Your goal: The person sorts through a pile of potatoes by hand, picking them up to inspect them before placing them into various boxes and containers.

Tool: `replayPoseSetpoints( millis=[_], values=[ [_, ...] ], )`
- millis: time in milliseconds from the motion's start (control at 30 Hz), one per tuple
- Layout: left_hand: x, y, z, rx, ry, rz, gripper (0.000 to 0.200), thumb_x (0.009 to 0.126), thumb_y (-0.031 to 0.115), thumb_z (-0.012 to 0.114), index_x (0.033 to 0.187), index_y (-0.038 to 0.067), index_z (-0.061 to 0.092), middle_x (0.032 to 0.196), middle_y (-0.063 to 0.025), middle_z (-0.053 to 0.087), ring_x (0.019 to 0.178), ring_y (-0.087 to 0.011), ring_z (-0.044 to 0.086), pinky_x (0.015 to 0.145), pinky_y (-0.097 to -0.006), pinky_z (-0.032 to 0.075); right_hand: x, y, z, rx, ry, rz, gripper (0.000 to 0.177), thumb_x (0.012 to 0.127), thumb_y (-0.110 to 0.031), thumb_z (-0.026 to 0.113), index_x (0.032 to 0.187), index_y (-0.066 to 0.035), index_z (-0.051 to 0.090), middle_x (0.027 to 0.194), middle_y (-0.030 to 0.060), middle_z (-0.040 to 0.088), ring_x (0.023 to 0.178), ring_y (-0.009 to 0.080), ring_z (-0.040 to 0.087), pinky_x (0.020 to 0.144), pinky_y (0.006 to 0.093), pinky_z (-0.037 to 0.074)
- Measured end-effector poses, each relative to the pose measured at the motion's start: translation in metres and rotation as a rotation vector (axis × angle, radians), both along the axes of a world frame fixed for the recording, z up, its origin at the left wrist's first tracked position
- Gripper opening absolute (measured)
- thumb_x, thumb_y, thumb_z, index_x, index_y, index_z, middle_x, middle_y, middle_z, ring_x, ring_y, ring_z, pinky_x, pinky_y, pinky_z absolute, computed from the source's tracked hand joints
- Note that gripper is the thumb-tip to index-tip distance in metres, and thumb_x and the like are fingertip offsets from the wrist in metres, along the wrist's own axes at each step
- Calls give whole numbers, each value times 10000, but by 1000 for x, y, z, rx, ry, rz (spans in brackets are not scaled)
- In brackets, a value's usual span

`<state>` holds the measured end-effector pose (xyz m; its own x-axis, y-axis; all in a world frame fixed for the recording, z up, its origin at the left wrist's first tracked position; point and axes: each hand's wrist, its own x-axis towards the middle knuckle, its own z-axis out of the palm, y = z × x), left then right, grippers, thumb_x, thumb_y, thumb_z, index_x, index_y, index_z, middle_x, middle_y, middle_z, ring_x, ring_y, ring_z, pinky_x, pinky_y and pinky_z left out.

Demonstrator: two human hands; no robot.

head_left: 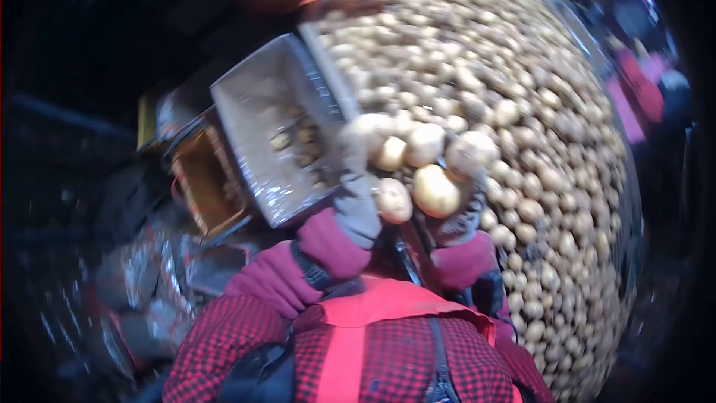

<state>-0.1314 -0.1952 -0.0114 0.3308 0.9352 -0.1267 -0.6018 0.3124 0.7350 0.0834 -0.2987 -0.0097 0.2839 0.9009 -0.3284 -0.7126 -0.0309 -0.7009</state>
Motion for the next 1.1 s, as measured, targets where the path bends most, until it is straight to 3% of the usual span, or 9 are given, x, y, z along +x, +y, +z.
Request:
replayPoseSetpoints(
  millis=[367,567,667,767,800,867,933,1000,1100],
  values=[
    [-120,9,-18,104,63,401,596,921,104,642,1483,49,450,1375,-122,573,1264,-241,567,1086,-381,461,-145,125,-13,46,70,457,573,993,-535,613,1380,-117,550,1311,104,580,1112,234,613,937,390,526],
    [-222,14,-39,225,531,783,632,903,16,658,1495,21,438,1412,-126,568,1307,-239,555,1141,-370,438,-281,171,-21,52,-78,838,592,1021,-590,543,1367,-109,534,1313,124,583,1178,243,585,1005,389,494],
    [-285,20,-52,-130,-145,879,439,1076,282,511,1451,53,502,1368,-92,605,1292,-224,566,1113,-370,461,-352,200,6,146,72,1155,550,1016,-472,574,1397,-78,531,1314,102,589,1169,218,586,999,372,482],
    [-346,26,-89,-69,252,932,485,1069,407,536,1423,77,532,1357,-64,615,1259,-204,585,1084,-350,474,-411,215,-7,30,189,1182,485,1008,-347,643,1393,-62,563,1251,70,631,1130,186,606,1003,377,483],
    [-361,15,-101,-373,413,913,551,1060,273,572,1531,40,404,1378,-87,562,1231,-177,569,1010,-323,499,-423,227,-33,168,91,1200,481,1001,-322,678,1398,-68,579,1237,52,655,1123,183,619,1027,389,479],
    [-371,12,-103,-273,717,1028,658,994,128,666,1565,40,351,1354,-98,576,1209,-179,582,963,-313,519,-417,239,-52,205,-209,1192,541,1009,-395,659,1432,-74,551,1286,58,645,1151,200,621,1047,390,473],
    [-371,6,-86,-149,731,918,771,959,84,710,1601,50,284,1401,-137,534,1186,-210,599,917,-285,548,-400,240,-55,88,116,1276,635,1006,-470,633,1483,-73,496,1368,94,615,1253,231,587,1102,392,452],
    [-362,4,-50,249,1126,670,890,972,236,737,1640,51,178,1568,-160,397,1373,-242,477,1154,-374,392,-380,228,-51,-17,340,1308,732,975,-542,643,1511,-76,464,1412,120,598,1309,256,568,1134,402,440],
    [-325,31,-13,350,706,440,1253,739,465,931,1631,29,167,1566,-179,368,1414,-294,431,1177,-423,358,-360,212,-32,-2,380,1325,898,864,-631,734,1522,-90,447,1463,137,562,1331,283,557,1147,439,431]
  ],
)
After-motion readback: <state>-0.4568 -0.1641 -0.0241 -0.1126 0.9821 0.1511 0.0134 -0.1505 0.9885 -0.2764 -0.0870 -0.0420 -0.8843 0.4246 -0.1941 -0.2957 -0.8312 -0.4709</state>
